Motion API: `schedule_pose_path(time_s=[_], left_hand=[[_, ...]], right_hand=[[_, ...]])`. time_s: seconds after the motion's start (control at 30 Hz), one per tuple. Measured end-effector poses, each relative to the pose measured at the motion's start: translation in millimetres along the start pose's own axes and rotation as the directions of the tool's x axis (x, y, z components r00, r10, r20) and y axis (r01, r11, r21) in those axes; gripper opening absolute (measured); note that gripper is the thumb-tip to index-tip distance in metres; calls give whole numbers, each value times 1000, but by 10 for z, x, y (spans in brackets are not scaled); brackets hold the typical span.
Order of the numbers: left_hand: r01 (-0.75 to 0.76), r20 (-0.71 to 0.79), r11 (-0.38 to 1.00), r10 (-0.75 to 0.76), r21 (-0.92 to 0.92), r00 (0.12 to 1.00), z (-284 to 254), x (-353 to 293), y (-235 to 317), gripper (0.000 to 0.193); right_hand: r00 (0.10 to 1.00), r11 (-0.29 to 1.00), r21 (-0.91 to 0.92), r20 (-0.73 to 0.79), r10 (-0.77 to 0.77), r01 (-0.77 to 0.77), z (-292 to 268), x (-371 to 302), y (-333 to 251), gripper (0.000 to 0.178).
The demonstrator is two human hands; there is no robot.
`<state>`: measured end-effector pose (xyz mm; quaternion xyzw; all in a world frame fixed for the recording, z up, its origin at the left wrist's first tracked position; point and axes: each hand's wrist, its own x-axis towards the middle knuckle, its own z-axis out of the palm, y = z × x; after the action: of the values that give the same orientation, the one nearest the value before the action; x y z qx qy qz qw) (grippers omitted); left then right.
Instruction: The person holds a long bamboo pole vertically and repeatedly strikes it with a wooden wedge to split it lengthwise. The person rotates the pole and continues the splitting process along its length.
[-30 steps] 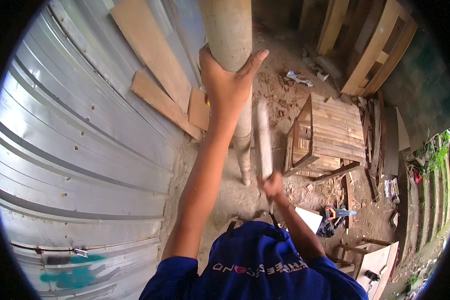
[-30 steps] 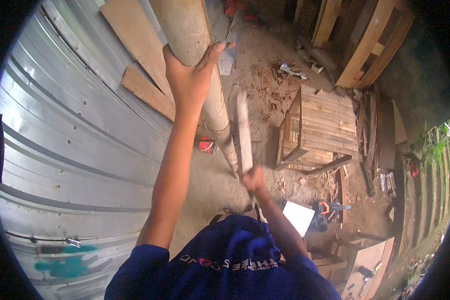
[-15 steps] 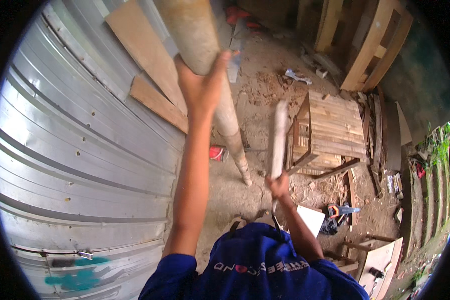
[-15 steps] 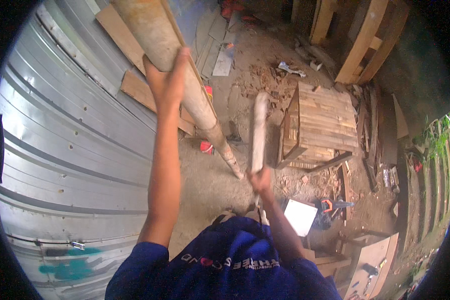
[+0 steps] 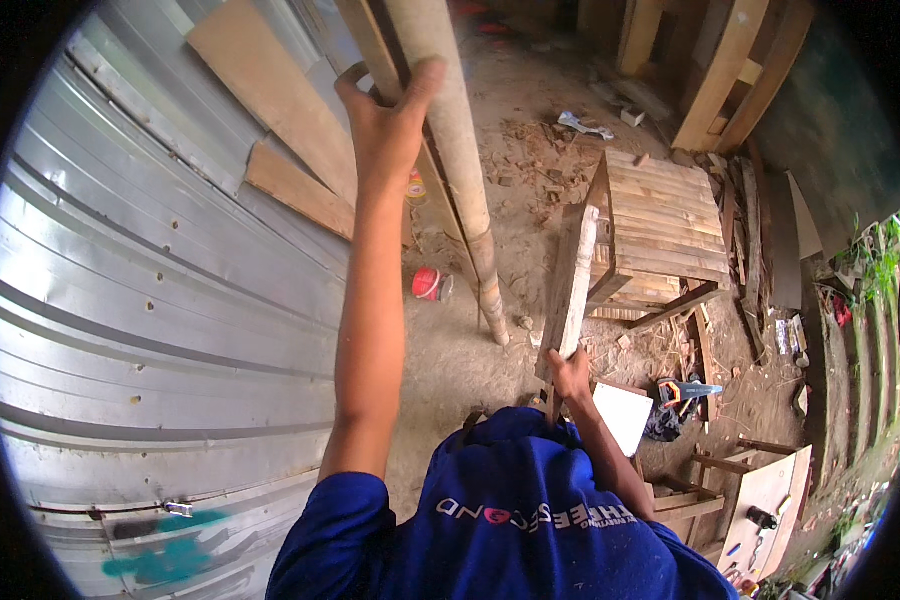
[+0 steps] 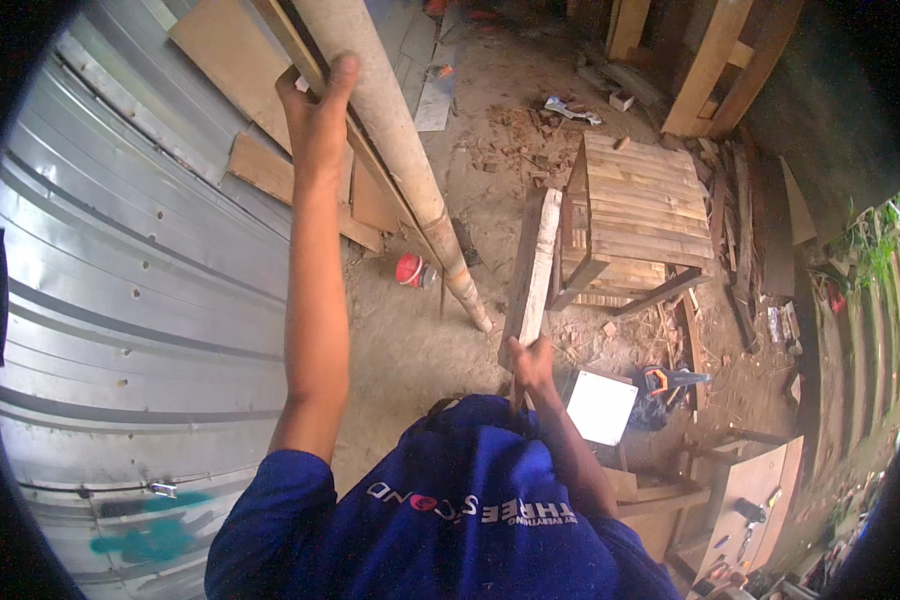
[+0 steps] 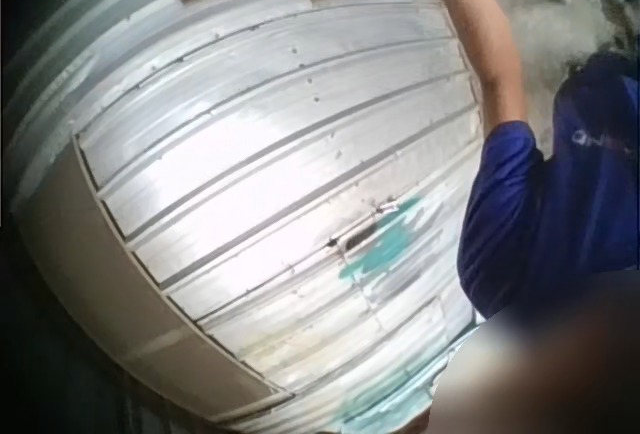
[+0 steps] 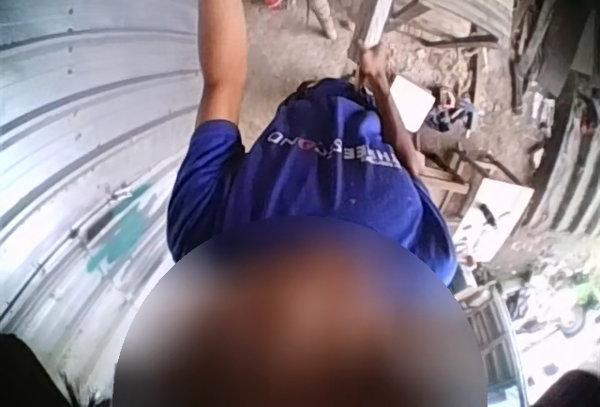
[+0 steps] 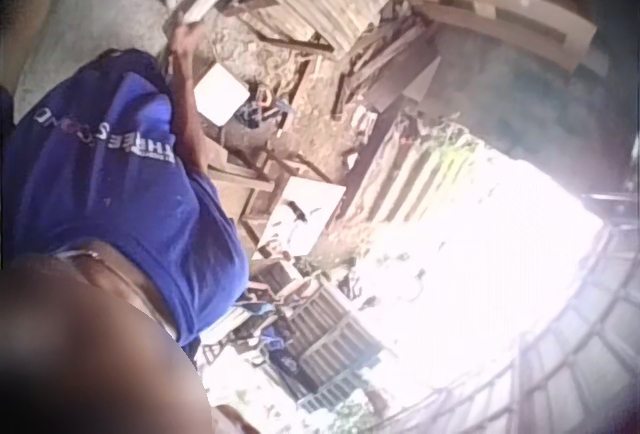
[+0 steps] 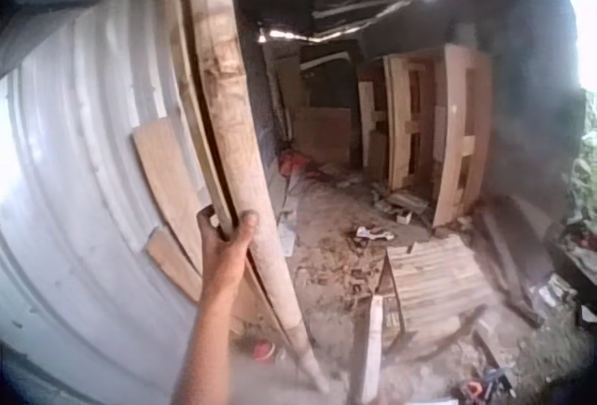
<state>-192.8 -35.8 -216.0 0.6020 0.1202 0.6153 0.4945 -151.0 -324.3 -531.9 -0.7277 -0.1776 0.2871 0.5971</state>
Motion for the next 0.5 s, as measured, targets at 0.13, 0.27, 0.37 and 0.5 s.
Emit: schedule_pose_path(time_s=[0.13, 0.27, 0.37, 0.5], left_hand=[[-98, 74, 972, 84, 215, 994, 210, -72, -11, 78], [-336, -29, 740, 432, 582, 901, 339, -97, -139, 73], [-246, -8, 808, 296, 535, 955, 295, -74, -130, 77], [-102, 18, 977, 101, 186, 995, 270, -15, -69, 76]], right_hand=[[989, 990, 22, 36, 140, -141, -91, -96, -73, 37], [998, 994, 93, 10, 59, -60, -93, -128, -123, 31], [999, 998, 66, -41, 14, -11, 17, -186, -96, 28], [996, 998, -48, 75, 54, -51, 24, -189, -498, 49]])
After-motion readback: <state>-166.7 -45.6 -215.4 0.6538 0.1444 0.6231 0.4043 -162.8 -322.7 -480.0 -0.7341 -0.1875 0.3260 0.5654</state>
